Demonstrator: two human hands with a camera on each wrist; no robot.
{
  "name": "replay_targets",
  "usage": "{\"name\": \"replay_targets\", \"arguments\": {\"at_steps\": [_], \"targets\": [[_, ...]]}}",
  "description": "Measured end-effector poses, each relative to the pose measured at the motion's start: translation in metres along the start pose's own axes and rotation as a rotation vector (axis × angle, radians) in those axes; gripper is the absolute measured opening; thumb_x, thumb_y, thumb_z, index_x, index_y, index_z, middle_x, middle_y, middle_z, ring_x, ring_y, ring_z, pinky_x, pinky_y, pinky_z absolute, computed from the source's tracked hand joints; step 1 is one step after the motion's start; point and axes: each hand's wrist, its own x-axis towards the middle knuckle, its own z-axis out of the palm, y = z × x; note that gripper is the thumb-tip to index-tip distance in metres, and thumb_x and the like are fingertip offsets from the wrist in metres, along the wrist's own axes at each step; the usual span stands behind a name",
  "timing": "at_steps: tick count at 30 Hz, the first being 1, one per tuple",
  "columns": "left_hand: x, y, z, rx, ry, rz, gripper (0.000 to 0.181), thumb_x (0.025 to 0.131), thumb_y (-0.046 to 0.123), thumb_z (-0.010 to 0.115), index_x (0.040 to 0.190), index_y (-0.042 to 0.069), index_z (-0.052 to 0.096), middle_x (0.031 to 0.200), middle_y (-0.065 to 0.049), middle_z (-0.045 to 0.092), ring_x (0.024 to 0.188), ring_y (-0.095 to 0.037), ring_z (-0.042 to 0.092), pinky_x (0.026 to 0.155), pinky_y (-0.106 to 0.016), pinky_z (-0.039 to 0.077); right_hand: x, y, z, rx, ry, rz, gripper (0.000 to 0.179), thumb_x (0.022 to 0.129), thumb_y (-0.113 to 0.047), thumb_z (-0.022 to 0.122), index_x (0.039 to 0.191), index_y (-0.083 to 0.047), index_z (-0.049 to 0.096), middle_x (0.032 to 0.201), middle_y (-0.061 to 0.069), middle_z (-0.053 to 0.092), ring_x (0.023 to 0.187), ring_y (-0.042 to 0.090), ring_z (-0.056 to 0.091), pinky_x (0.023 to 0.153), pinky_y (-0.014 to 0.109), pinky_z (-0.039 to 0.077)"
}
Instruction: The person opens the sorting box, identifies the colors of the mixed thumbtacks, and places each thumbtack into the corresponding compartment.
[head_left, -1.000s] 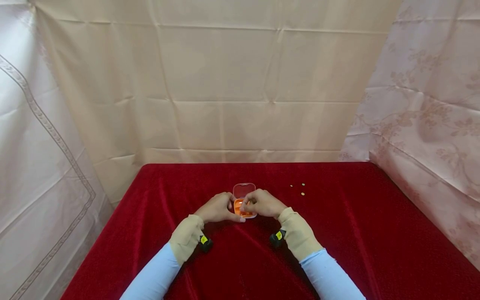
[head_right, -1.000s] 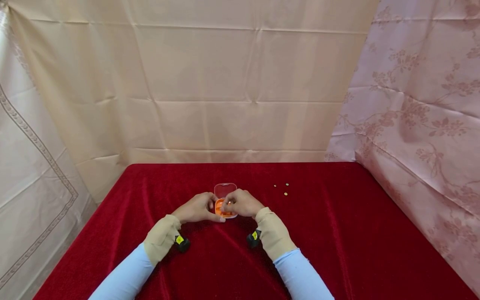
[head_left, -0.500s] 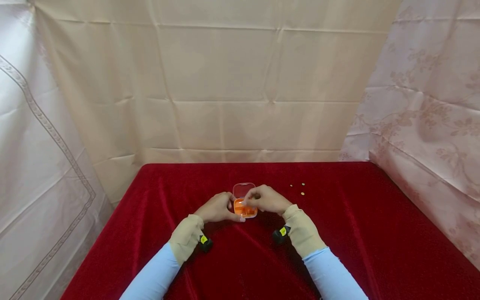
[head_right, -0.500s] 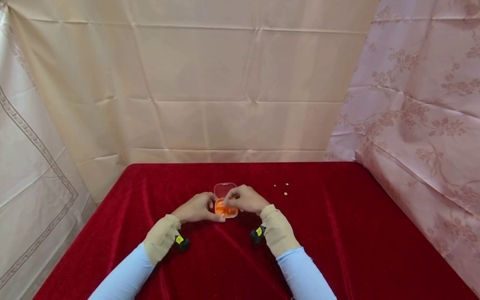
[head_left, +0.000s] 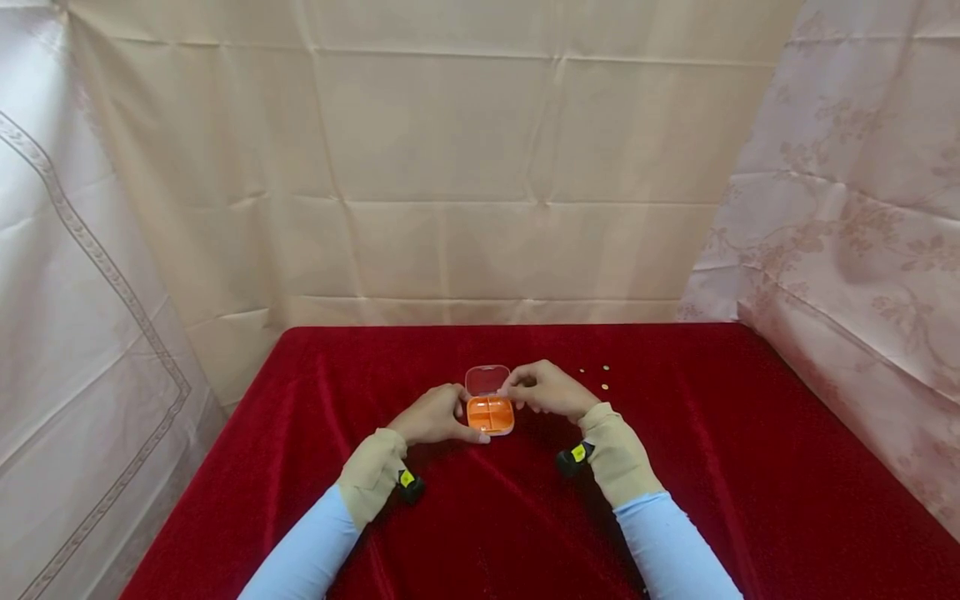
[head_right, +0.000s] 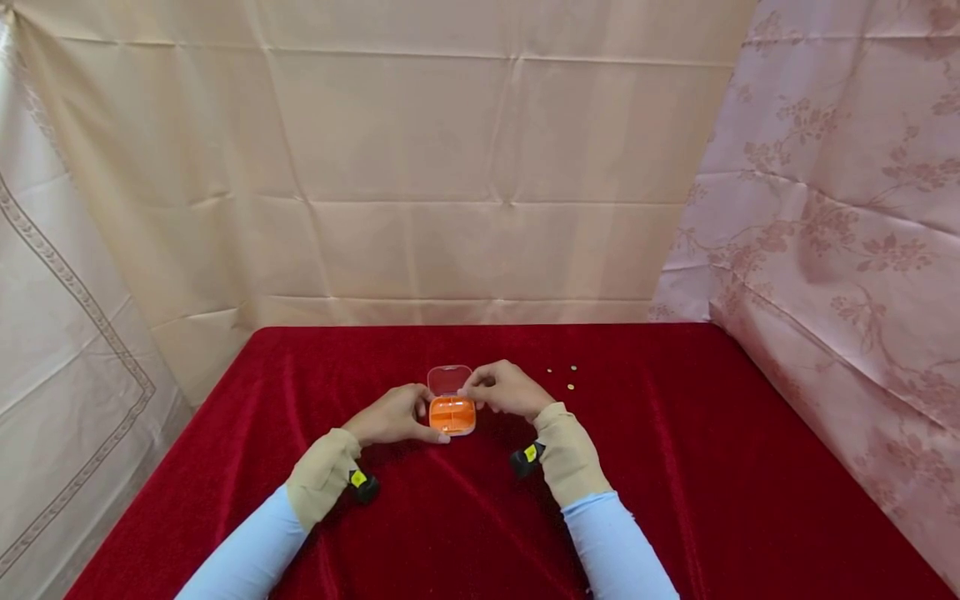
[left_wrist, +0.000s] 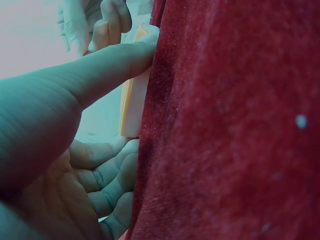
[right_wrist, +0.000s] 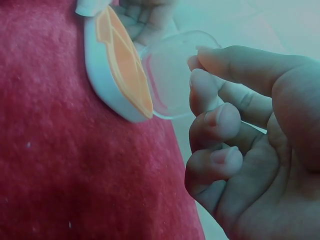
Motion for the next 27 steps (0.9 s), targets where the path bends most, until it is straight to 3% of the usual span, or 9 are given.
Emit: {"name": "replay_targets", "arguments": {"at_steps": [8,27], "targets": [[-0.001,0.001,0.000,-0.003,0.001,-0.016,0.060,0.074,0.041,0.094,0.110,0.005,0.063,0.084,-0.003,0.059,0.076,-0.015,0.053,0.070,-0.032,0.046,-0.002,0.004,-0.006,0.008,0.032,0.015,0.021,0.100,-0.027,0.070,0.105,-0.007,0.075,0.079,0.006,0.064,0.059,0.014,0.049,0.050,0.027,0.039],[0.000,0.002,0.000,0.020,0.007,0.003,0.061,0.073,0.039,0.095,0.111,0.004,0.063,0.089,-0.003,0.060,0.079,-0.016,0.055,0.072,-0.032,0.047,-0.005,0.012,-0.019,0.022,0.099,0.048,0.027,0.100,-0.025,0.069,0.113,-0.001,0.072,0.084,0.006,0.067,0.064,0.016,0.052,0.052,0.026,0.041]]}}
